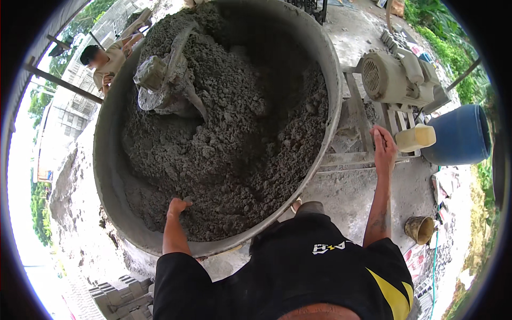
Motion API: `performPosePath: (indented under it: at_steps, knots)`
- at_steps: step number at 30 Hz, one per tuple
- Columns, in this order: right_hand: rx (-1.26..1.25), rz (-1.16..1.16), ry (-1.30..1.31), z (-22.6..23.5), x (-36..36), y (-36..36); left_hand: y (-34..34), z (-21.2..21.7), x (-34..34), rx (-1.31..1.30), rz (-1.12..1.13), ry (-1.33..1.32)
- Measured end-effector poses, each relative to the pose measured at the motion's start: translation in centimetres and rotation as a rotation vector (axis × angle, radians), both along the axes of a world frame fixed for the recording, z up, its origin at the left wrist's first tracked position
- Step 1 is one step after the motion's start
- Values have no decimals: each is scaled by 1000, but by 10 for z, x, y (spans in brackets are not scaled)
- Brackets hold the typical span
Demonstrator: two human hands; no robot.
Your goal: The person operates a cement mixer, repeatedly checking the concrete consistency by hand and with a shovel. They scrape the interior of the mixer and later shovel mixed concrete out onto the ground.
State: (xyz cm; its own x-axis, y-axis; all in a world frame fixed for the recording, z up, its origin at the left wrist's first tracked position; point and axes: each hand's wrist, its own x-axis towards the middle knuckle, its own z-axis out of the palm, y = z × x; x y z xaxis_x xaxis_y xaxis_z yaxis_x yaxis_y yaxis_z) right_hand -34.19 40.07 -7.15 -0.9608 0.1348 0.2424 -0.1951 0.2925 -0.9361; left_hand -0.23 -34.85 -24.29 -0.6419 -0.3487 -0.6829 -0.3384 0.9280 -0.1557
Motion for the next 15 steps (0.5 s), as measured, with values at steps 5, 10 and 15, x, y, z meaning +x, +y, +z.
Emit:
performPosePath:
  at_steps: [5, 10, 15]
  knots:
    - [150, 210, 320, 79, -57, -85, 77, 34, -40, 75, 713, 335]
    - [393, 569, 732, 159, -102, -181, 93, 114, -48, 276, 611, 340]
    - [270, 676, 620, 164, -116, -224, 171, 205, -84, 484, 670, 892]
